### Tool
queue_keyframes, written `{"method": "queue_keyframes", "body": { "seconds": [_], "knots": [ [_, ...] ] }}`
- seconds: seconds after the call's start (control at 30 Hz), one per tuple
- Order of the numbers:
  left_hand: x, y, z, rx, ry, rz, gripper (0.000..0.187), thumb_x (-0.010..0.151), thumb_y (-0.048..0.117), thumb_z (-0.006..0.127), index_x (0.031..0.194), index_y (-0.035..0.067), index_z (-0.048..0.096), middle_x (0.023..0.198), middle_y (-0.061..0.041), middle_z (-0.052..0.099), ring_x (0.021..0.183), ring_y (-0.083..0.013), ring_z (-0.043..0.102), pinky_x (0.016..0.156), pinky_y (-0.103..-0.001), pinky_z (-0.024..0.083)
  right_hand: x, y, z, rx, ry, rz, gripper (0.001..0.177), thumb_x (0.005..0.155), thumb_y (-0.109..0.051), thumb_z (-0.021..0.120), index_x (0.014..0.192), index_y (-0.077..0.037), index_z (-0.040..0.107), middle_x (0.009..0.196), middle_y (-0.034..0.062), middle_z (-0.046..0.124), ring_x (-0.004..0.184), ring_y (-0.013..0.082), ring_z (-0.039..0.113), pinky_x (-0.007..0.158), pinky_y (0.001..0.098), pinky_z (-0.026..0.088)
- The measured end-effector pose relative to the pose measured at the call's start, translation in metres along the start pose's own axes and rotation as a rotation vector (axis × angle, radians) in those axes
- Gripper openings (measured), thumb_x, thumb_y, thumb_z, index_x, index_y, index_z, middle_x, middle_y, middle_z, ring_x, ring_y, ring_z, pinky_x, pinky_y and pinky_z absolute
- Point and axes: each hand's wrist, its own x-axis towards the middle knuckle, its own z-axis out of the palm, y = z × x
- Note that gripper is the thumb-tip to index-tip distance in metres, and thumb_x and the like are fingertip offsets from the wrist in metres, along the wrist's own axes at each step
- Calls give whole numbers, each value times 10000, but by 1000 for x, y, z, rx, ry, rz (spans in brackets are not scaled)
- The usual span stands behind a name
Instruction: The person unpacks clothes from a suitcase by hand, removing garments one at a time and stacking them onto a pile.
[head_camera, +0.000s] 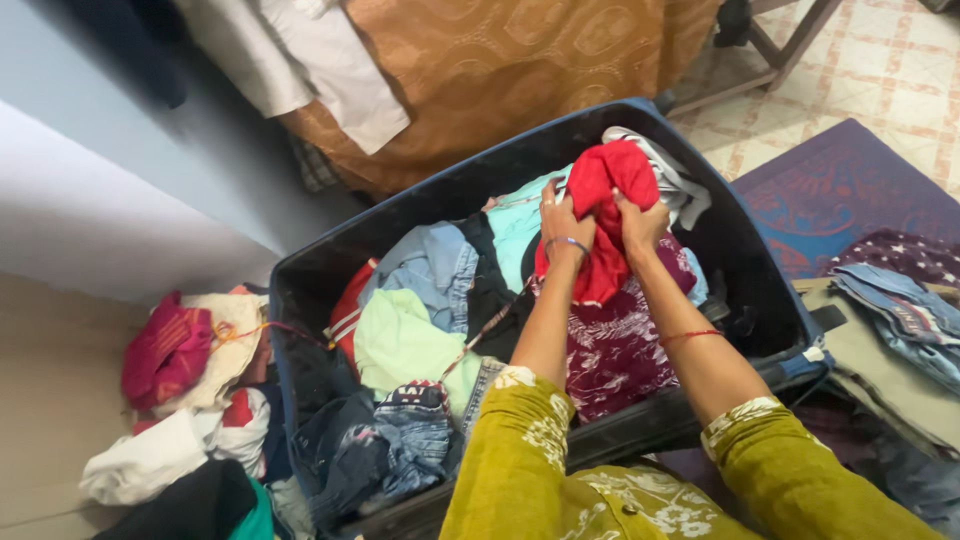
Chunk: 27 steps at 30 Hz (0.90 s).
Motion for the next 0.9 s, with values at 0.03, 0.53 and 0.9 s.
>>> {"method": "queue_keyframes", "body": {
  "seconds": [0.03,0.53,0.9],
  "knots": [
    [8,-7,-2,2,7,-4,535,665,111,718,1200,96,723,1453,-155,502,1292,-366,531,1111,-417,422,0,-4,11,1,-8,-2,403,806,-313,854,1041,4,772,1003,227,791,896,277,764,832,356,559],
    [55,-122,-220,-198,381,-668,425,747,128,580,1141,69,730,1329,-138,484,1163,-370,460,976,-475,439,-113,-82,232,1053,-574,508,244,759,-76,585,887,30,763,952,132,788,938,240,722,926,357,556],
    [-7,-172,-458,-561,1297,-559,595,643,112,956,1128,-2,631,1092,-99,679,1008,-222,646,908,-350,499,-357,-225,311,821,-1105,620,218,746,-55,789,960,-15,783,965,86,782,882,212,735,880,379,562]
  ]
}}
